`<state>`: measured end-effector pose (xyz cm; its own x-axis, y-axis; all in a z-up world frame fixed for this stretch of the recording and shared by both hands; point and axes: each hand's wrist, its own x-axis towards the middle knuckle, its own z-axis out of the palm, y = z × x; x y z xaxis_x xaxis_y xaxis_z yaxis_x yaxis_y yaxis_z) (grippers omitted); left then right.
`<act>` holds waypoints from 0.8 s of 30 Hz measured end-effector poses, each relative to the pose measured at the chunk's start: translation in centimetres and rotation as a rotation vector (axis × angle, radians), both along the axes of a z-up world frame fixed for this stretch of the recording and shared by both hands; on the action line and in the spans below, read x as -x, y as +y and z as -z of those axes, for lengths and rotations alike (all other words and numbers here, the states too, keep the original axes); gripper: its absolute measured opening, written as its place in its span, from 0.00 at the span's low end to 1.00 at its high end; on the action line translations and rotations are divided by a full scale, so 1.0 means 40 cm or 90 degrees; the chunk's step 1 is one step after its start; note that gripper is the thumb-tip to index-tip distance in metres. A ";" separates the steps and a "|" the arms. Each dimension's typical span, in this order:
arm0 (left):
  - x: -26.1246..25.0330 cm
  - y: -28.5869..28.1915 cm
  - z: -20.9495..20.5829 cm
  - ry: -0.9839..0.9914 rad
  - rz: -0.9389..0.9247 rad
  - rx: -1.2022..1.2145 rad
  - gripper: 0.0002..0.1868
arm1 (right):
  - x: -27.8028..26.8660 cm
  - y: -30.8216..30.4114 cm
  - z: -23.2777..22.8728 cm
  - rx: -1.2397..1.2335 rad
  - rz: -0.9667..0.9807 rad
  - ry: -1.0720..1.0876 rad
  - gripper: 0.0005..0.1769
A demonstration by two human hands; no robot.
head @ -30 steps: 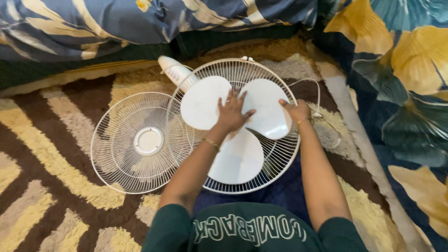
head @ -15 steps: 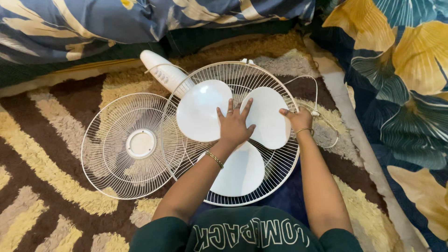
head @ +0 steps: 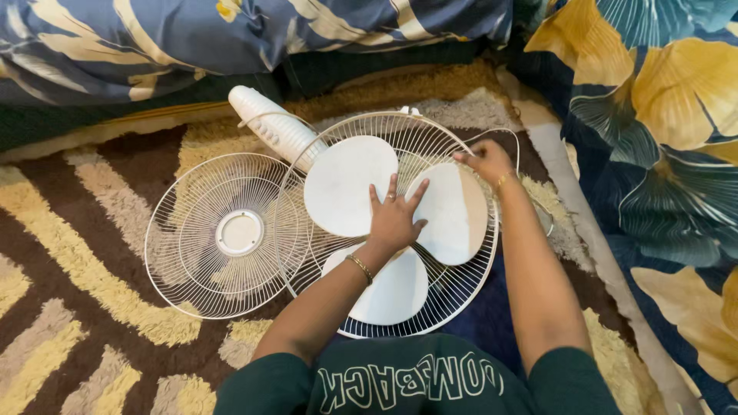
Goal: The person sits on the floor and assembles a white pedestal fan. They attach the front grille to the fan body, secure the fan blades to the motor hub, and then place the rear grille over the assembly.
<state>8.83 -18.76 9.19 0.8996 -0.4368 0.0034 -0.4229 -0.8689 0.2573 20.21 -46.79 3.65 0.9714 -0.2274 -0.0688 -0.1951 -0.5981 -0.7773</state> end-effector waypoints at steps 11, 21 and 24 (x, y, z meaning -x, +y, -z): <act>0.002 0.016 0.021 -0.030 -0.010 0.022 0.49 | -0.238 0.020 0.148 0.098 -0.114 0.086 0.32; -0.007 0.000 0.025 -0.024 -0.018 0.023 0.48 | -0.138 0.065 0.100 0.157 0.108 -0.009 0.34; -0.001 0.008 0.029 -0.040 -0.016 0.036 0.47 | -0.073 0.079 0.082 0.072 0.138 -0.069 0.31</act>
